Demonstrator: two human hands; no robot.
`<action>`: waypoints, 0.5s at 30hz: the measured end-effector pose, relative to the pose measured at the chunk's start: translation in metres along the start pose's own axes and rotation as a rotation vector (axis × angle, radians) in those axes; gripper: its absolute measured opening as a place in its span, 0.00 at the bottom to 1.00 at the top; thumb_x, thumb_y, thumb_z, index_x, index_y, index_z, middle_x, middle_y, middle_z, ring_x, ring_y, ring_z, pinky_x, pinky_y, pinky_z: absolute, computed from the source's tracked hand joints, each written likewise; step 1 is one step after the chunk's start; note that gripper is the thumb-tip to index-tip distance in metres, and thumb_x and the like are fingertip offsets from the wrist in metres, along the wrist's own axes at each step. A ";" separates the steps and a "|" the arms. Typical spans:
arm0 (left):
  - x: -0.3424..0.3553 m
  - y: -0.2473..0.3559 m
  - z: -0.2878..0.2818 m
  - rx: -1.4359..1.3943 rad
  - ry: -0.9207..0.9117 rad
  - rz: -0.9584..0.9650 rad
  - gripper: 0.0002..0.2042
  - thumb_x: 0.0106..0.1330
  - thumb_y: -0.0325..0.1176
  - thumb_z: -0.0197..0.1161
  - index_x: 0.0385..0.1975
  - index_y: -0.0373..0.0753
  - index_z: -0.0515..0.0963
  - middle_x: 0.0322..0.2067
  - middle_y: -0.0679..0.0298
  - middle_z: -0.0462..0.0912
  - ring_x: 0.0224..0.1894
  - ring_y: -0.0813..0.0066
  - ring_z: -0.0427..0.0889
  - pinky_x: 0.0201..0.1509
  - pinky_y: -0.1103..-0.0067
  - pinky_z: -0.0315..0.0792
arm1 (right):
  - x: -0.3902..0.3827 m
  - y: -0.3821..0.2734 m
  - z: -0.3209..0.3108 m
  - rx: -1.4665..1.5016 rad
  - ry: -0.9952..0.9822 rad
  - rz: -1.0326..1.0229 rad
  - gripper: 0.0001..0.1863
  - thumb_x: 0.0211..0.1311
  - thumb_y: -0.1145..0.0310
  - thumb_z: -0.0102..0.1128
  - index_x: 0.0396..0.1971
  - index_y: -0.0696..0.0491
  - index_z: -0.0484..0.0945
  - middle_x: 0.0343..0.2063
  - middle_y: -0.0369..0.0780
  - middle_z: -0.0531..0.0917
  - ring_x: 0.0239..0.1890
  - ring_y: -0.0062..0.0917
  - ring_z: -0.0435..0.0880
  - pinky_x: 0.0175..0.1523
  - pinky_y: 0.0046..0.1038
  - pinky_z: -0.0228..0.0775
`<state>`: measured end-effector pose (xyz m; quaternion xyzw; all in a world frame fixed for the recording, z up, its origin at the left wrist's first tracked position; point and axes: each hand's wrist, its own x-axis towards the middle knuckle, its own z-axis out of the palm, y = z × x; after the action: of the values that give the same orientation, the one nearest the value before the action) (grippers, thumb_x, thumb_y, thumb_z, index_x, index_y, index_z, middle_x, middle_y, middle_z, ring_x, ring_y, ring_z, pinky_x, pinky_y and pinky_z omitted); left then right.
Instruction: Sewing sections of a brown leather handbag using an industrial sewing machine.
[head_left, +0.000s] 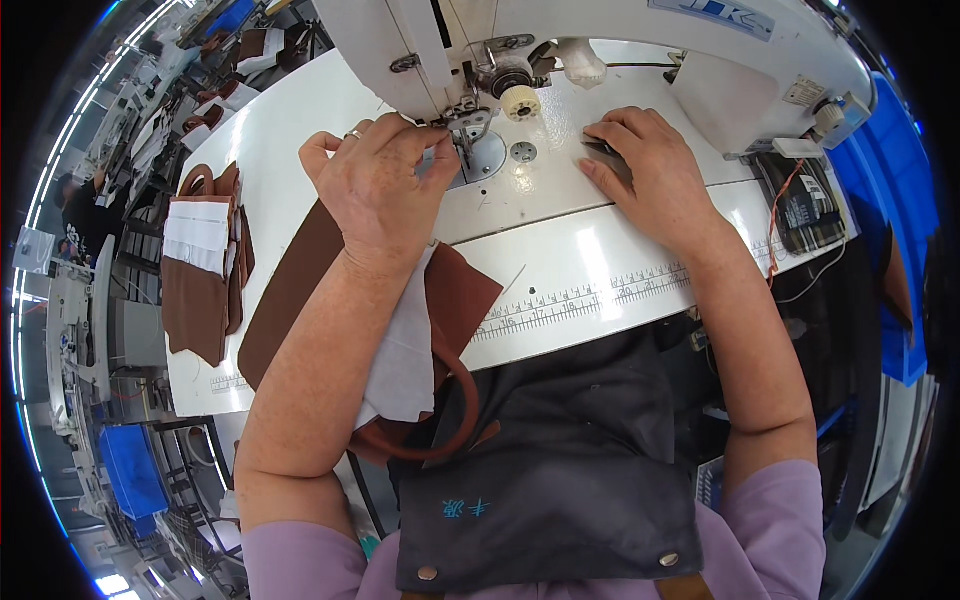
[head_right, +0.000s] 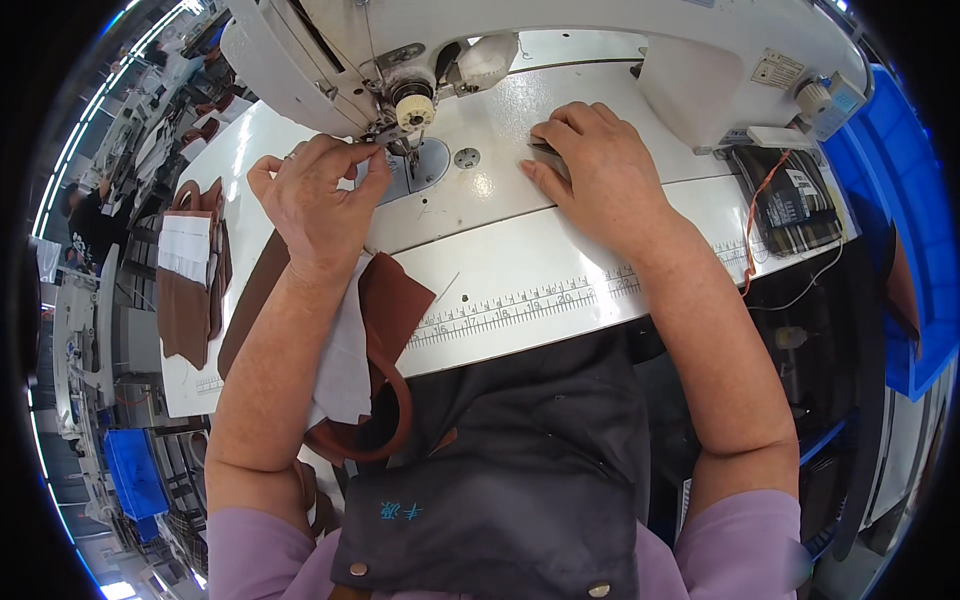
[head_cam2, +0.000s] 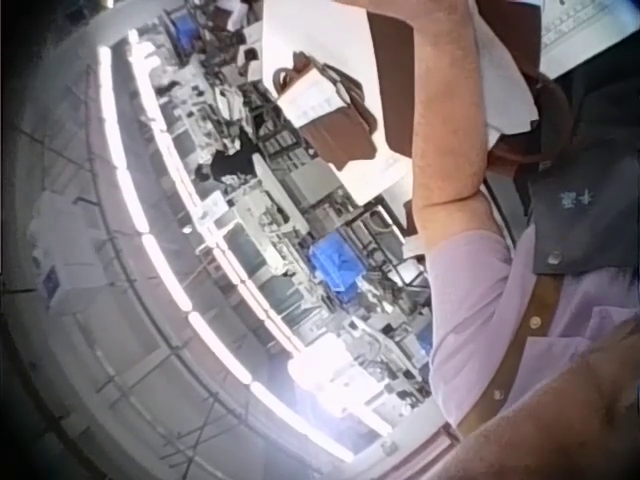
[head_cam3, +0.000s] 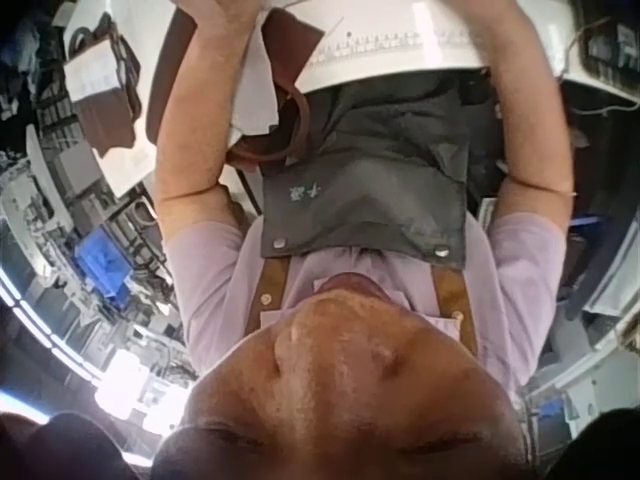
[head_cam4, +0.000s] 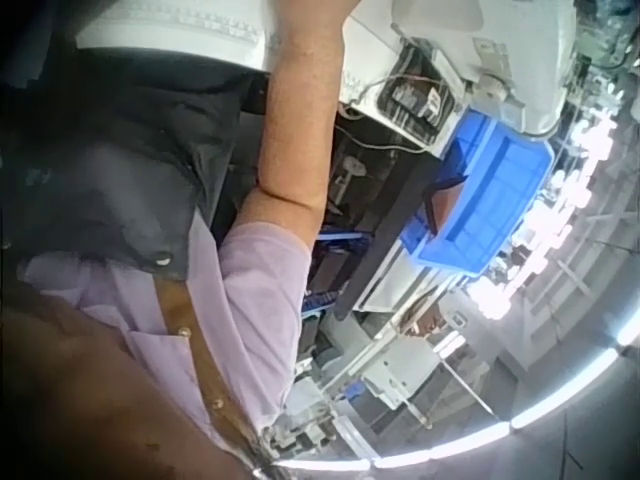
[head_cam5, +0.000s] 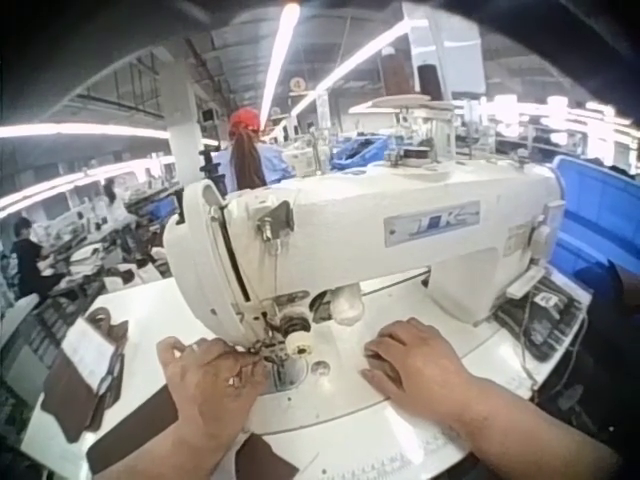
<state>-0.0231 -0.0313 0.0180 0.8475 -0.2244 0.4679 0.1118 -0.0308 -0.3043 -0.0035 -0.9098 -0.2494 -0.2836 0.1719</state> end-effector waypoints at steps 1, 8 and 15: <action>0.000 0.000 0.001 -0.002 0.001 0.000 0.05 0.45 0.34 0.75 0.20 0.48 0.83 0.24 0.76 0.80 0.26 0.78 0.77 0.47 0.69 0.57 | 0.000 0.000 0.000 -0.003 -0.001 0.002 0.14 0.59 0.62 0.67 0.40 0.56 0.83 0.40 0.42 0.82 0.45 0.38 0.80 0.51 0.38 0.73; 0.000 0.000 0.002 0.013 0.023 0.032 0.06 0.45 0.34 0.75 0.20 0.49 0.82 0.24 0.77 0.78 0.27 0.78 0.76 0.47 0.69 0.57 | 0.001 0.001 0.000 0.010 -0.007 0.001 0.14 0.59 0.62 0.67 0.40 0.56 0.83 0.40 0.42 0.82 0.46 0.38 0.80 0.52 0.38 0.73; 0.001 -0.001 0.000 0.039 0.036 0.068 0.07 0.44 0.33 0.75 0.21 0.49 0.82 0.24 0.77 0.78 0.27 0.78 0.76 0.47 0.70 0.57 | 0.001 0.001 0.000 0.002 -0.007 -0.003 0.15 0.59 0.62 0.67 0.40 0.57 0.83 0.40 0.43 0.82 0.46 0.39 0.80 0.52 0.38 0.73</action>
<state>-0.0220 -0.0306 0.0183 0.8327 -0.2420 0.4911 0.0831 -0.0294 -0.3045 -0.0033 -0.9102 -0.2516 -0.2806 0.1715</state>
